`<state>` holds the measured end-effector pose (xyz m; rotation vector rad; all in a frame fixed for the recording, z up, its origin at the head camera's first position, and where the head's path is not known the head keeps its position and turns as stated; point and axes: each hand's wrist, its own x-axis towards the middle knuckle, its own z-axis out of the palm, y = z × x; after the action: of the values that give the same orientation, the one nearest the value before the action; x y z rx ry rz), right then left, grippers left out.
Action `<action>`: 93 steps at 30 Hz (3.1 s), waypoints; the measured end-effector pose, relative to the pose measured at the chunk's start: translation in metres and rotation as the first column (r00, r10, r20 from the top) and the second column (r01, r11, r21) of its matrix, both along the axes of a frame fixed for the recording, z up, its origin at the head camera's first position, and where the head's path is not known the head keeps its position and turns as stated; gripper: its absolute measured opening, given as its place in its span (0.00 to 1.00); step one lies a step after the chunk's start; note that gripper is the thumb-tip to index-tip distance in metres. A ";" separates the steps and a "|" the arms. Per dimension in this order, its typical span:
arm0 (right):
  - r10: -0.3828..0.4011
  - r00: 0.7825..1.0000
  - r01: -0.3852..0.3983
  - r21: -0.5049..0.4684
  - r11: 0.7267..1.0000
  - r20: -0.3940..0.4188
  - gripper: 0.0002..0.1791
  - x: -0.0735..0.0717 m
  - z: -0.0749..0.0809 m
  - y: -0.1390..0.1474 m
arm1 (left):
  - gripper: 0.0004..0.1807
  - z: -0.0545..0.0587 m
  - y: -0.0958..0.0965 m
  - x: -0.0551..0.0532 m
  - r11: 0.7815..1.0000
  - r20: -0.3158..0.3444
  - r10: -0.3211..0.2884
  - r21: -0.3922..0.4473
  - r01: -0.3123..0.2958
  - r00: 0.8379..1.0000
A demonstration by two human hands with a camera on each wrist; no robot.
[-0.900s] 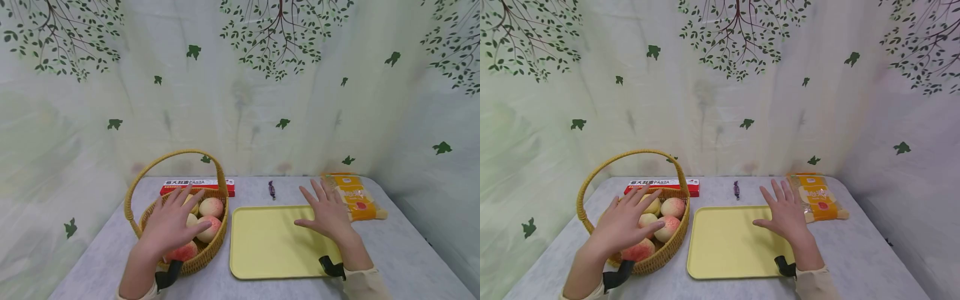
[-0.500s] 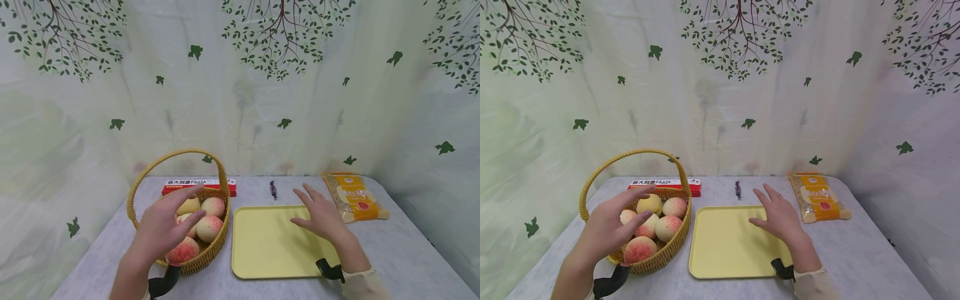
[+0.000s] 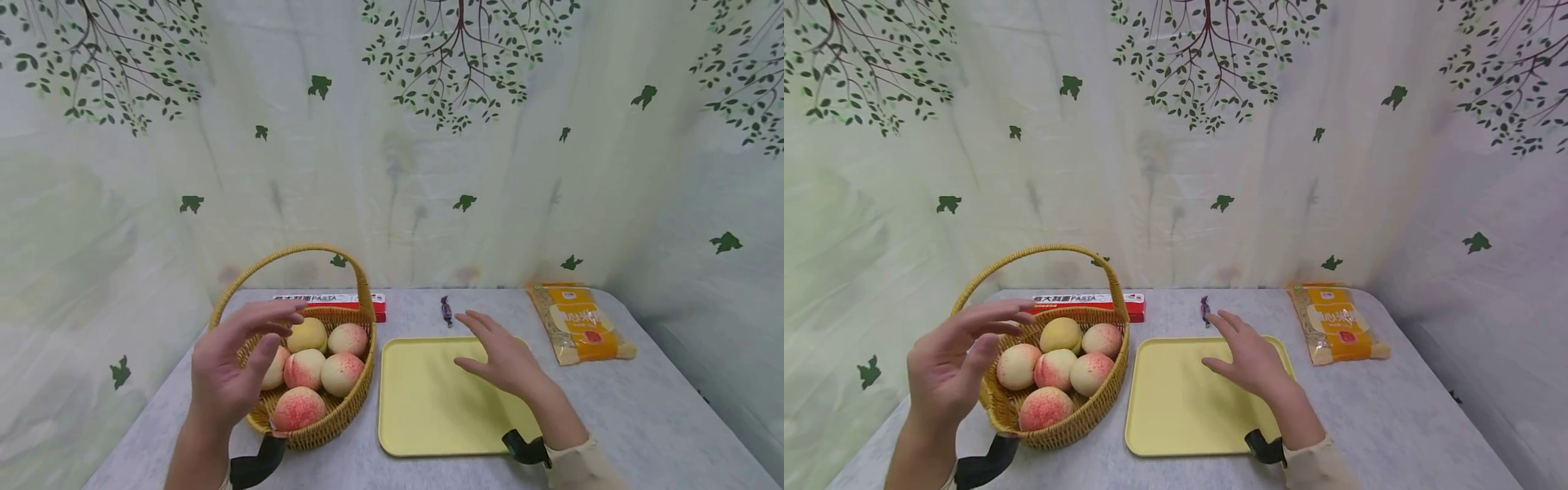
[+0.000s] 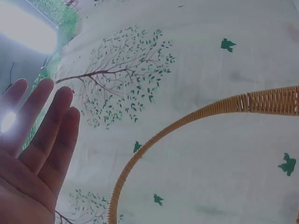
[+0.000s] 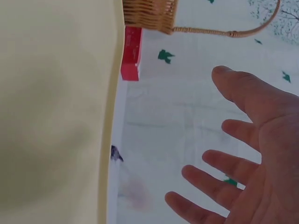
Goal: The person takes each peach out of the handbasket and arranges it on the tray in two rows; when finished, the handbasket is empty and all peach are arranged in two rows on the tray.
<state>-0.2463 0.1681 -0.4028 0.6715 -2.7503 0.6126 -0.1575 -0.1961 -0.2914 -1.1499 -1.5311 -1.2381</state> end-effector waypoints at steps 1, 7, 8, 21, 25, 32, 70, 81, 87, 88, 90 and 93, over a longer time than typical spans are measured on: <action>0.013 1.000 -0.013 -0.012 1.000 0.003 0.42 0.000 0.001 -0.003 | 0.13 0.001 -0.001 0.000 0.999 -0.009 -0.035 0.024 0.036 0.999; 0.080 0.997 -0.079 -0.067 0.995 0.019 0.39 0.001 0.007 -0.022 | 0.12 0.004 -0.014 0.002 0.977 -0.009 -0.154 0.148 0.153 0.988; 0.091 0.996 -0.089 -0.076 0.993 0.024 0.39 0.001 0.008 -0.025 | 0.12 0.005 -0.017 0.003 0.973 -0.009 -0.159 0.165 0.159 0.987; 0.187 0.977 -0.164 -0.201 0.966 0.102 0.36 0.000 0.007 -0.060 | 0.13 0.006 -0.048 0.001 0.876 0.046 -0.150 0.469 0.111 0.988; 0.214 0.971 -0.186 -0.224 0.957 0.110 0.33 0.000 0.005 -0.071 | 0.15 -0.003 -0.064 -0.008 0.859 0.121 -0.149 0.507 0.067 0.981; 0.274 0.955 -0.239 -0.255 0.937 0.111 0.31 0.000 0.002 -0.092 | 0.16 -0.022 -0.089 -0.023 0.856 0.243 -0.106 0.516 -0.036 0.964; 0.306 0.927 -0.318 0.024 0.948 0.217 0.31 -0.011 -0.003 -0.180 | 0.30 -0.137 -0.150 -0.087 0.975 0.934 0.128 -0.058 -0.213 0.333; 0.262 0.933 -0.299 0.129 0.945 0.245 0.29 -0.015 0.001 -0.192 | 0.29 -0.165 -0.151 -0.095 0.993 0.945 0.085 -0.053 -0.107 0.317; 0.195 0.946 -0.247 0.184 0.951 0.260 0.29 -0.015 0.003 -0.199 | 0.29 -0.171 -0.149 -0.096 0.993 0.950 0.084 -0.054 -0.106 0.301; 0.188 0.948 -0.242 0.198 0.950 0.259 0.29 -0.015 0.004 -0.200 | 0.29 -0.172 -0.149 -0.096 0.992 0.950 0.086 -0.055 -0.111 0.299; 0.176 0.953 -0.234 0.231 0.944 0.245 0.29 -0.014 0.005 -0.201 | 0.29 -0.173 -0.149 -0.097 0.991 0.952 0.088 -0.055 -0.118 0.292; 0.170 0.960 -0.228 0.272 0.935 0.221 0.29 -0.014 0.005 -0.203 | 0.29 -0.173 -0.149 -0.098 0.990 0.959 0.092 -0.058 -0.132 0.268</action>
<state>-0.2600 -0.0345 -0.3977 1.0195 -3.0135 0.3200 -0.2554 -0.3449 -0.4644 -0.0576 -2.3775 -2.0281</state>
